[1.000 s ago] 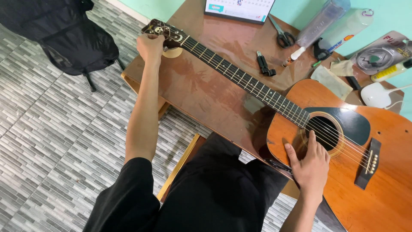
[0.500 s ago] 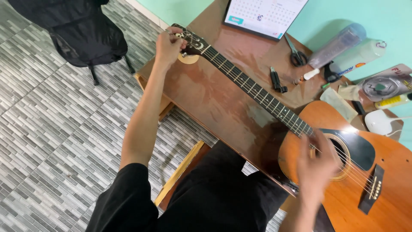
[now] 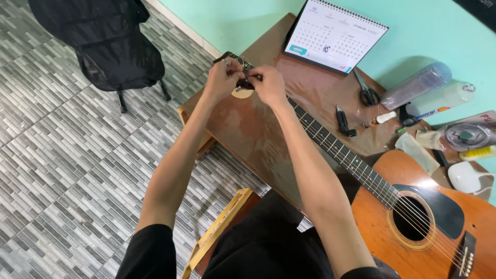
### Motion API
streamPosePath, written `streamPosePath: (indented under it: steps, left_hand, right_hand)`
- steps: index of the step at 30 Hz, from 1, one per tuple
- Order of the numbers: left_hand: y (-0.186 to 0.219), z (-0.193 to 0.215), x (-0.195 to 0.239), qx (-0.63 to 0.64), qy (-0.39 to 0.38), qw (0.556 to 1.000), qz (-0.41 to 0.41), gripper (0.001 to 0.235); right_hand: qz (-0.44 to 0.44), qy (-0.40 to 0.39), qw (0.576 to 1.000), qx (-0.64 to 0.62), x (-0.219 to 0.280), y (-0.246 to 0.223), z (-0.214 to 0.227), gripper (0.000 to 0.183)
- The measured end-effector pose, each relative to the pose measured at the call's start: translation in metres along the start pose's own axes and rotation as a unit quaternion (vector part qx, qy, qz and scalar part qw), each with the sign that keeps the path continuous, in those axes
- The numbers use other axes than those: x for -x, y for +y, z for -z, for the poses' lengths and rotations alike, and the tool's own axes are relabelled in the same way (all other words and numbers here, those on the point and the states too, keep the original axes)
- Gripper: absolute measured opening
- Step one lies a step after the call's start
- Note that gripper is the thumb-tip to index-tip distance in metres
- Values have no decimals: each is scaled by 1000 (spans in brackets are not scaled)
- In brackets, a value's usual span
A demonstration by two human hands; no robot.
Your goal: The person tunes an acoustic guitar by turning the tuning pegs at the headstock and plucking strings to check pitch. They repeatedly adjust individual strings and test the sound by strumming.
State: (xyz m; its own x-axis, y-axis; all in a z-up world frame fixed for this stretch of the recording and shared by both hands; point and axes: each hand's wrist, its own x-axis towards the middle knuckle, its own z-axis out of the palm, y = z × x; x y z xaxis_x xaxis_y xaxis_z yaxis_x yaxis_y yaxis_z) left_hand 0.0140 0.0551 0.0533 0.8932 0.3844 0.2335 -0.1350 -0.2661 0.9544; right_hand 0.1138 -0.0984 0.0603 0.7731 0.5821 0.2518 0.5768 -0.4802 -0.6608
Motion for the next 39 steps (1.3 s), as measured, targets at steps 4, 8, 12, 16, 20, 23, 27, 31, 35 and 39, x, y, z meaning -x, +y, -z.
streamPosePath:
  steps: [4, 8, 12, 16, 20, 23, 27, 31, 35, 39]
  left_hand:
    - [-12, 1, -14, -34, -7, 999, -28, 15]
    - [-14, 1, -7, -20, 15, 1000, -11, 12]
    - [12, 2, -5, -79, 19, 995, -67, 15]
    - [-18, -2, -30, -56, 9, 997, -45, 7]
    - [-14, 6, -37, -39, -51, 998, 19, 13]
    - [-3, 15, -34, -31, -86, 994, 54, 14]
    - [13, 18, -34, -165, -92, 982, -28, 19]
    - [-9, 8, -39, -244, -28, 947, -207, 7]
    - [3, 18, -38, -210, -84, 971, -75, 10]
    - [9, 19, -48, -270, -112, 949, -122, 12]
  right_hand:
    - [-47, 16, 997, -62, -12, 6, -11, 43]
    - [-48, 26, 997, -53, -14, 6, -17, 16]
    - [-46, 23, 996, -69, -10, 0, -13, 12]
    - [-37, 25, 995, -86, -7, -3, -16, 13]
    - [-36, 13, 995, -91, -10, -3, -11, 15]
    - [-49, -3, 994, -95, -9, -11, -10, 15]
    - [-89, -20, 994, -66, -5, -30, 3, 10]
    - [-66, -11, 997, -29, -6, -28, -2, 6]
    - [-74, -11, 997, 17, -5, -21, -9, 5]
    - [-62, -49, 996, -45, -5, -31, 6, 10]
